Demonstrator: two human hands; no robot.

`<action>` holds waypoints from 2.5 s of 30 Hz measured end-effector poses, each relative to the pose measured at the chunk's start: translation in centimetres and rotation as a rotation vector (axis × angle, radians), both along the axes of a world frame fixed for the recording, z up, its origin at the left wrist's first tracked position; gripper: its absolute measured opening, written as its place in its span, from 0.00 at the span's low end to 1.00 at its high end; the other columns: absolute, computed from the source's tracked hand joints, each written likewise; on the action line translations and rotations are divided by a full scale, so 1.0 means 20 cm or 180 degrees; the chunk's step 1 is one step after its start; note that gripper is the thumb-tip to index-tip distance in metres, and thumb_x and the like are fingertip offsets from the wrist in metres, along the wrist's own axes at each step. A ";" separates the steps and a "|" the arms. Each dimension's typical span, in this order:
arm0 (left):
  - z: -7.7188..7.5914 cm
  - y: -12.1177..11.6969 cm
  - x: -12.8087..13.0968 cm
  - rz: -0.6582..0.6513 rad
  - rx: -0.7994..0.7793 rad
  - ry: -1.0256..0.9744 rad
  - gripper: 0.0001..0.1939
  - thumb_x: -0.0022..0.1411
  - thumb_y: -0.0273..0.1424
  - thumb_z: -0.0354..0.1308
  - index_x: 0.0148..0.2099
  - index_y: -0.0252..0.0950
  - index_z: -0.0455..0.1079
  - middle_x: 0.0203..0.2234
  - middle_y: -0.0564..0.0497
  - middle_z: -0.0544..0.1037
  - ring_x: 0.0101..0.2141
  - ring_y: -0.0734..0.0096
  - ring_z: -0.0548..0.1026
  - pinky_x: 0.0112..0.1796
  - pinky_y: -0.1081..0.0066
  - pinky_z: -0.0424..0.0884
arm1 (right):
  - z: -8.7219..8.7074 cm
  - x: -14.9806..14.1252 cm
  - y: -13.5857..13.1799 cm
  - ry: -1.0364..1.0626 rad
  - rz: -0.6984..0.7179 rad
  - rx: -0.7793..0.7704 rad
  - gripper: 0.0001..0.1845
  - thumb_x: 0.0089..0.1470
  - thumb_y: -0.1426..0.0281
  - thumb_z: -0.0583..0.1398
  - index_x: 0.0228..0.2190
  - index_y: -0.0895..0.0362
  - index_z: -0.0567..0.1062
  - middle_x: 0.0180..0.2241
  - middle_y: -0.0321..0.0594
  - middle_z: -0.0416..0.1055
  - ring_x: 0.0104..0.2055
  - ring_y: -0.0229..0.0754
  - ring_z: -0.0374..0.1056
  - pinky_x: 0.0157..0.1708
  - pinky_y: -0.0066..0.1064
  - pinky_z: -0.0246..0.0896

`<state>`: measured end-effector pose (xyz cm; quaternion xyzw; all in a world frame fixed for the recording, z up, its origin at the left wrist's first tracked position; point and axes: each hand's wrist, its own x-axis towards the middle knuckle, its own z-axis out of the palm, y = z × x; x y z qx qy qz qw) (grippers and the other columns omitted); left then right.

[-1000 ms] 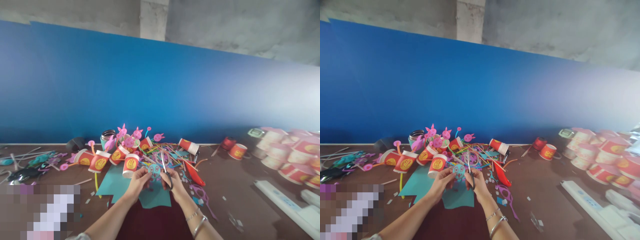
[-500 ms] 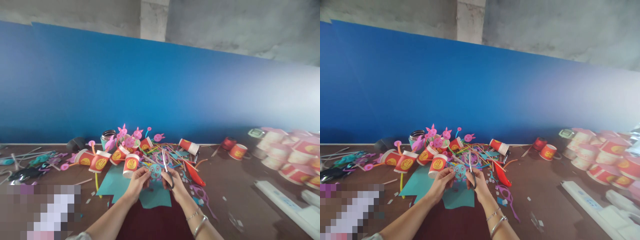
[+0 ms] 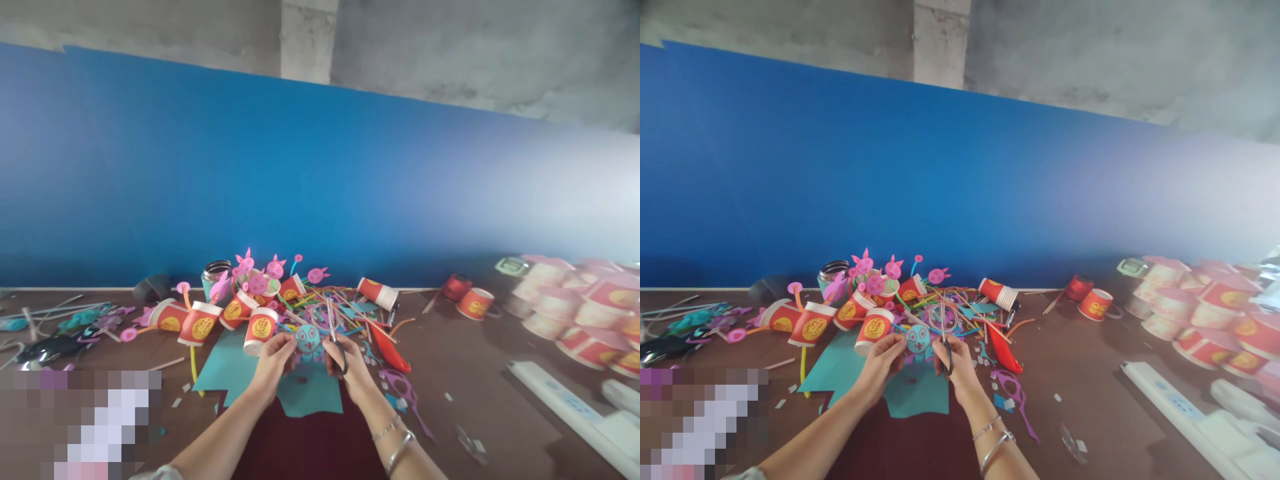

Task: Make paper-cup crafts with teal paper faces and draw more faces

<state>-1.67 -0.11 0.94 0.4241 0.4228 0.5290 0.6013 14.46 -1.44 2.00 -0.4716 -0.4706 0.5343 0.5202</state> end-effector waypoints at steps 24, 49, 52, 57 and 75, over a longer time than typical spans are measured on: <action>-0.03 -0.09 -0.13 0.0458 0.0539 0.1385 0.10 0.46 0.35 0.59 0.19 0.36 0.69 0.15 0.53 0.69 0.20 0.71 0.66 0.23 0.74 0.61 | -0.02 -0.02 0.03 -0.0006 0.0005 0.0042 0.26 0.36 0.58 0.68 0.37 0.58 0.72 0.27 0.40 0.72 0.29 0.45 0.69 0.25 0.30 0.61; -0.05 -0.04 -0.21 0.2202 0.2266 0.3229 0.23 0.58 0.31 0.54 0.56 0.34 0.58 0.51 0.36 0.65 0.54 0.49 0.62 0.50 0.48 0.61 | 0.01 0.08 0.03 -0.3899 -0.0640 0.0237 0.07 0.46 0.64 0.61 0.28 0.53 0.74 0.27 0.40 0.75 0.32 0.46 0.70 0.28 0.29 0.53; -0.13 0.03 -0.25 0.2151 0.1971 0.3326 0.30 0.55 0.38 0.56 0.57 0.32 0.56 0.50 0.35 0.66 0.52 0.47 0.64 0.48 0.49 0.64 | 0.02 0.08 0.02 -0.4198 -0.0682 0.0172 0.10 0.47 0.62 0.61 0.32 0.53 0.75 0.35 0.43 0.75 0.40 0.48 0.69 0.34 0.30 0.56; -0.18 0.06 -0.25 0.1856 0.1752 0.2849 0.26 0.57 0.37 0.53 0.56 0.33 0.56 0.48 0.36 0.69 0.49 0.50 0.69 0.48 0.51 0.65 | 0.02 0.09 0.02 -0.4155 -0.0555 -0.0207 0.14 0.45 0.61 0.61 0.34 0.55 0.73 0.37 0.47 0.75 0.41 0.52 0.70 0.35 0.34 0.58; 0.01 -0.19 -0.10 0.1048 0.1714 0.1470 0.32 0.56 0.32 0.58 0.61 0.40 0.51 0.53 0.40 0.63 0.51 0.55 0.67 0.47 0.59 0.68 | 0.00 0.08 0.05 -0.1884 -0.0929 0.0931 0.19 0.52 0.56 0.54 0.26 0.58 0.75 0.23 0.40 0.71 0.27 0.43 0.66 0.28 0.30 0.57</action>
